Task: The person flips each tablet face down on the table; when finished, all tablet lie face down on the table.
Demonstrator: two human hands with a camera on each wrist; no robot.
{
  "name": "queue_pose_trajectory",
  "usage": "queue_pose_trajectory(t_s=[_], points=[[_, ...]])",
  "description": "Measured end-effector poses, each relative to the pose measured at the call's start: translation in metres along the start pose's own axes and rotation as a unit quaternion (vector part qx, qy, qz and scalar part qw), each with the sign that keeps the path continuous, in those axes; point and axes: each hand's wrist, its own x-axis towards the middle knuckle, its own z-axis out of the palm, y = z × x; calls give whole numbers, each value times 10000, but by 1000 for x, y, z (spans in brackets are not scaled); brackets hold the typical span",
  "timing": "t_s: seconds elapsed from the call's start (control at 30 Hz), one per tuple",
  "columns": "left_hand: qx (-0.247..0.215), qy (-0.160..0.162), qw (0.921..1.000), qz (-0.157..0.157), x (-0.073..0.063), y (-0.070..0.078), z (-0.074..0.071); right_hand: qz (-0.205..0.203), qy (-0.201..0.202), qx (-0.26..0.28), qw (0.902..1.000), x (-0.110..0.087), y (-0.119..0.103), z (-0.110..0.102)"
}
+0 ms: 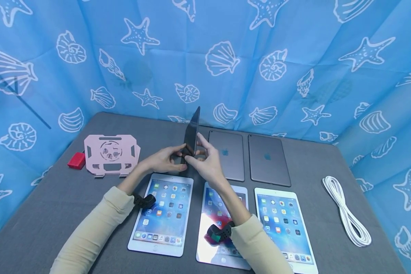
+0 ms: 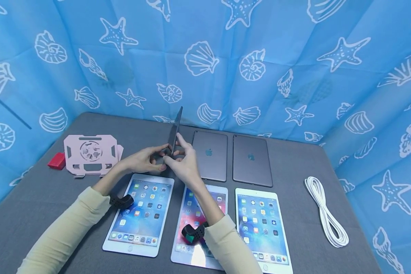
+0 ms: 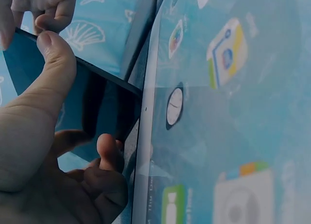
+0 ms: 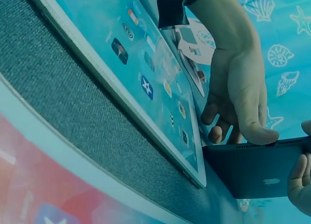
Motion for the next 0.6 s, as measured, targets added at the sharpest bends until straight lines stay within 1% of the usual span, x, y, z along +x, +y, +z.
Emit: queue_pose_trajectory(t_s=[0.17, 0.27, 0.37, 0.43, 0.5, 0.6], points=[[-190, -15, 9995, 255, -3, -1, 0, -171, -68, -334, 9993, 0, -3, 2], [-290, -116, 9990, 329, -4, -3, -2, -270, -180, -401, 9987, 1, -3, 3], [-387, -259, 9983, 357, -6, -3, -8, -293, -356, -424, 9980, 2, -2, 4], [-448, -350, 9978, 326, -8, 0, -14, -273, -451, -453, 9976, 2, -1, 4], [-541, -383, 9976, 199, -10, 5, -21, -250, -511, -495, 9972, 2, 1, 4], [-688, -266, 9973, -2, -13, 15, -31, -284, -612, -532, 9963, 2, 4, 5]])
